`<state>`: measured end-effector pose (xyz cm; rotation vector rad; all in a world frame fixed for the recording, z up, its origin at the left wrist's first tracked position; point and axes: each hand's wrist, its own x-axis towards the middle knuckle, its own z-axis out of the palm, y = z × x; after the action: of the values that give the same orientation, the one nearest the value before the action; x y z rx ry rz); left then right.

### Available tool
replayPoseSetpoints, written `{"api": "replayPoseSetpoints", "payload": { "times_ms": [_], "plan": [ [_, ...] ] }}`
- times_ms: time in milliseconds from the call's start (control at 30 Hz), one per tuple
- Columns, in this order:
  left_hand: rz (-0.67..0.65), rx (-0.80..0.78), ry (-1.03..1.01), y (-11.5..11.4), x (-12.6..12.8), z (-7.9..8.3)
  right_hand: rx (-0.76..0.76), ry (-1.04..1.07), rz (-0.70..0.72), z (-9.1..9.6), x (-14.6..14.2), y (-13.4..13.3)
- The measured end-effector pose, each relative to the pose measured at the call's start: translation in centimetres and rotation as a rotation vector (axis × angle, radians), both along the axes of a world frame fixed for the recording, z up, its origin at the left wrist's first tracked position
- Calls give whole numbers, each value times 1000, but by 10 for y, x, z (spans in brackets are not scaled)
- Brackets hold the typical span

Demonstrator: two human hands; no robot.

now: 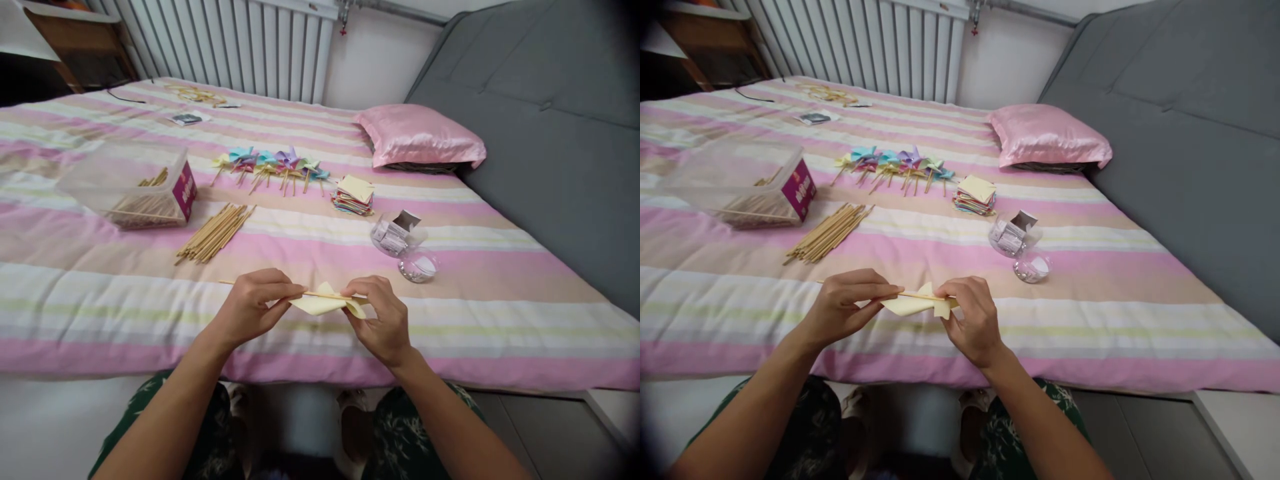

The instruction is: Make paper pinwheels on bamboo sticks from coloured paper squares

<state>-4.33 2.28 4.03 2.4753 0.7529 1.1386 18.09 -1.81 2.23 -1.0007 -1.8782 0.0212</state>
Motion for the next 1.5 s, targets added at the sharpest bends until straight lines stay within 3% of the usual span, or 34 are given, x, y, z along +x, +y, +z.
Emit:
{"api": "replayPoseSetpoints", "payload": {
  "times_ms": [733,1033,1133,1267,1367,1500],
  "plan": [
    [2,96,45,-2,0,1,-41,-54,50,1,3,1],
    [5,51,31,-3,2,1,-38,-60,12,5,-1,-1],
    [-1,-40,36,-2,4,-3,-75,-75,-23,3,-1,0],
    [85,-288,52,-2,11,-9,-188,6,-76,-3,3,6],
    [133,-508,-21,-2,16,-11,-257,246,-106,-7,9,11],
    [172,-741,-256,-3,20,-10,-228,628,-117,-11,13,15]
  ]
}}
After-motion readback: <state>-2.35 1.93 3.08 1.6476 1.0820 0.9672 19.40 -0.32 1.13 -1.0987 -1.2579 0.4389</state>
